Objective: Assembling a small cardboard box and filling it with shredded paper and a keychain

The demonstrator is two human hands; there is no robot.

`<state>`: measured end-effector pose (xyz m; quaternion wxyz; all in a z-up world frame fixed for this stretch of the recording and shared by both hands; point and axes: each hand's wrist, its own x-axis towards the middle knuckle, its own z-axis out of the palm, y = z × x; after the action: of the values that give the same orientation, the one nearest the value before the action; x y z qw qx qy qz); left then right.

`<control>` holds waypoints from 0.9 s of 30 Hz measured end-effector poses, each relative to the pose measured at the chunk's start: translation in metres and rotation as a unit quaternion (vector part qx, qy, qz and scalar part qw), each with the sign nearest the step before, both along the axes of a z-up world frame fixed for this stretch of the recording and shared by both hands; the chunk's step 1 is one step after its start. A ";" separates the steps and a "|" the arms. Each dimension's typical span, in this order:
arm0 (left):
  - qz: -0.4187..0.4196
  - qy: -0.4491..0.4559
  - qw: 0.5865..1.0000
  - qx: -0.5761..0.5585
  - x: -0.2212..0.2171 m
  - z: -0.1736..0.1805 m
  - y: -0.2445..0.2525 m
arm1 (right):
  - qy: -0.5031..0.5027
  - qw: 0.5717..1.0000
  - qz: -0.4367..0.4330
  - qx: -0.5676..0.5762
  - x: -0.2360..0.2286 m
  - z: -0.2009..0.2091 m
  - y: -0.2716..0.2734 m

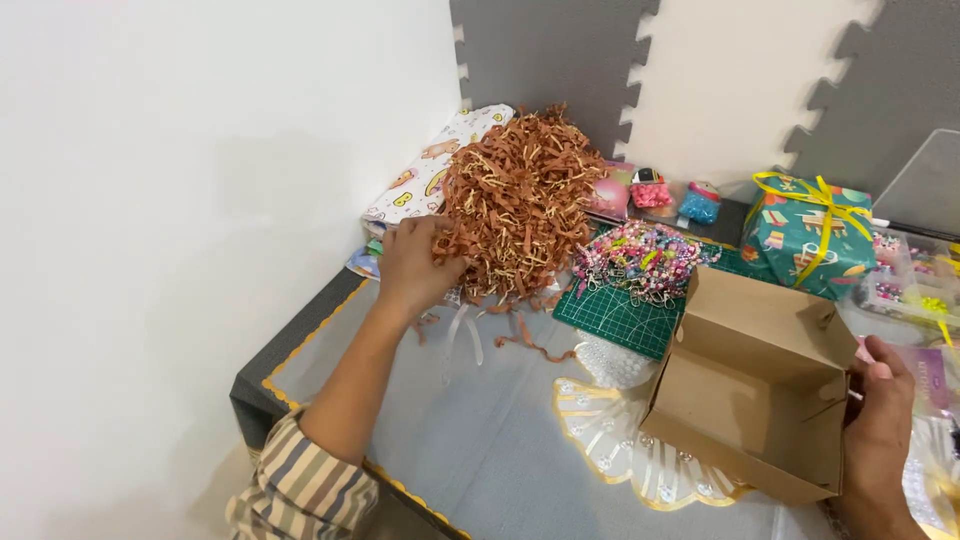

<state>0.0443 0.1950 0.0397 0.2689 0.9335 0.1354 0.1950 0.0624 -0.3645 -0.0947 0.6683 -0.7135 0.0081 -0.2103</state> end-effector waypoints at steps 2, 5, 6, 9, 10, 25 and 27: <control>-0.017 -0.037 0.998 0.045 0.020 -0.005 0.001 | -0.044 0.999 -0.028 -0.010 0.007 -0.019 -0.013; -0.041 -0.086 0.988 0.122 0.056 0.016 -0.011 | -0.109 0.989 -0.096 -0.029 0.024 -0.047 -0.033; -0.048 -0.099 0.982 0.157 0.070 0.028 -0.018 | -0.132 0.981 -0.136 -0.035 0.031 -0.056 -0.040; -0.075 -0.107 0.972 0.198 0.131 0.059 -0.038 | -0.137 0.977 -0.153 -0.060 -0.006 -0.019 -0.007; -0.078 -0.111 0.971 0.196 0.137 0.074 -0.053 | -0.140 0.976 -0.157 -0.061 -0.003 -0.026 -0.009; 0.039 0.234 0.847 0.476 0.356 0.016 -0.127 | -0.187 0.966 -0.174 -0.029 -0.030 0.018 0.051; 0.102 0.234 0.858 0.445 0.374 0.001 -0.127 | -0.172 0.970 -0.173 -0.023 -0.031 0.024 0.053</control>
<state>0.4183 0.0680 0.0411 -0.2361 0.9528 0.1872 0.0369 0.0313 -0.3116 -0.0710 0.5964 -0.6698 0.0120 -0.4423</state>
